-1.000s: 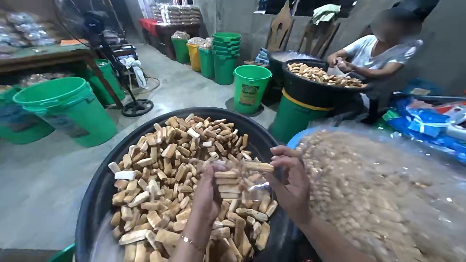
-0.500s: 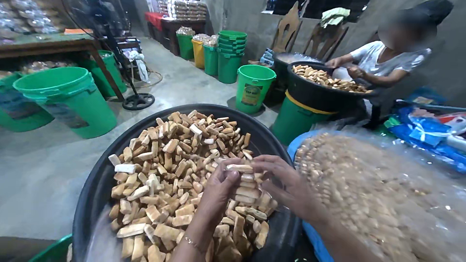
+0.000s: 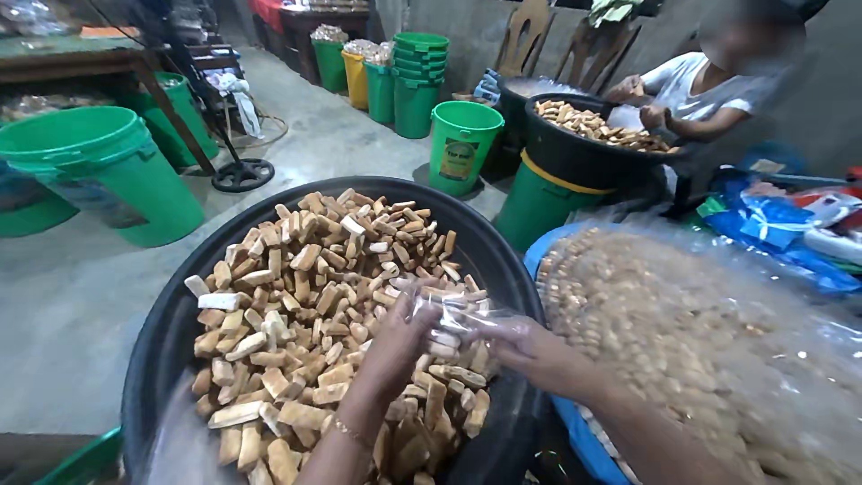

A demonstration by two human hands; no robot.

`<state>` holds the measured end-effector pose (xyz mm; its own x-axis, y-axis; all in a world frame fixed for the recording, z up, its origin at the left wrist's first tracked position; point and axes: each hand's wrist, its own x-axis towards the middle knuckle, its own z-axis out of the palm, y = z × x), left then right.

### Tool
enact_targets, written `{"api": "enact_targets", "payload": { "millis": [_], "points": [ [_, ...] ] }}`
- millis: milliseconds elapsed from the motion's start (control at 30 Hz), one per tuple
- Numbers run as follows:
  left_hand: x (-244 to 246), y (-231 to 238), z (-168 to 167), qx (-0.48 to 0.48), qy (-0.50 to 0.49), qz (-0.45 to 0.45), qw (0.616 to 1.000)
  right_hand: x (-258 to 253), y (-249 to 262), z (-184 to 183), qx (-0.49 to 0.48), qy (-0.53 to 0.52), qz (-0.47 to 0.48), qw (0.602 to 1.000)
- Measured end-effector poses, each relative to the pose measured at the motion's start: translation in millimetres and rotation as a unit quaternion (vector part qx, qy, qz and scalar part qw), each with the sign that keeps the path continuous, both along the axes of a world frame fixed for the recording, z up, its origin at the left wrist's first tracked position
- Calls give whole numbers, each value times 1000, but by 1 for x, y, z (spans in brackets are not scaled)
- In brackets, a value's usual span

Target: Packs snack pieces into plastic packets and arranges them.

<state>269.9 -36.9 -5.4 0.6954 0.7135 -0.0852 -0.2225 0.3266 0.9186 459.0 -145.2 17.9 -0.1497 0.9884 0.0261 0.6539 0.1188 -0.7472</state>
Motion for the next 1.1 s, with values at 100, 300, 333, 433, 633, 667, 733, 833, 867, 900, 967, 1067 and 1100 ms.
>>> {"api": "enact_targets", "payload": {
  "millis": [100, 300, 333, 433, 633, 667, 733, 833, 867, 900, 967, 1067, 1100],
  "points": [
    [3, -1, -4, 17, 14, 39, 999, -7, 1, -2, -5, -24, -8, 1000],
    [2, 5, -9, -12, -24, 40, 999, -2, -1, -18, 96, 8, -66, 993],
    [3, 3, -8, -4, -13, 42, 999, -3, -2, -15, 85, -11, -55, 995],
    [3, 0, -5, 1, 4, 31, 1000, -2, -2, -6, 33, -24, -45, 998],
    [1, 1, -5, -13, -18, 45, 999, 2, 2, 0, 12, -1, -15, 1000],
    [0, 3, -4, -12, -19, 60, 998, 3, 2, 1, 20, 17, -12, 1000],
    [-7, 7, -3, -19, -33, 99, 994, 4, 1, 5, 52, 38, -22, 998],
    [-22, 15, -1, 1, -78, 138, 987, 11, 0, 7, 147, 48, -40, 987],
    [-24, 17, 0, 8, -98, 149, 984, 15, 1, 7, 167, 47, -45, 984],
    [-26, 19, 2, 12, -117, 161, 980, 18, 0, 6, 173, 45, -50, 983],
    [-27, 20, 4, 22, -149, 179, 972, 23, -3, 1, 144, 13, -50, 988],
    [-28, 21, 7, 39, -171, 182, 968, 22, -7, 0, -21, -84, -20, 996],
    [-28, 20, 7, 39, -176, 183, 966, 21, -6, -2, -68, -113, -7, 991]
  ]
}}
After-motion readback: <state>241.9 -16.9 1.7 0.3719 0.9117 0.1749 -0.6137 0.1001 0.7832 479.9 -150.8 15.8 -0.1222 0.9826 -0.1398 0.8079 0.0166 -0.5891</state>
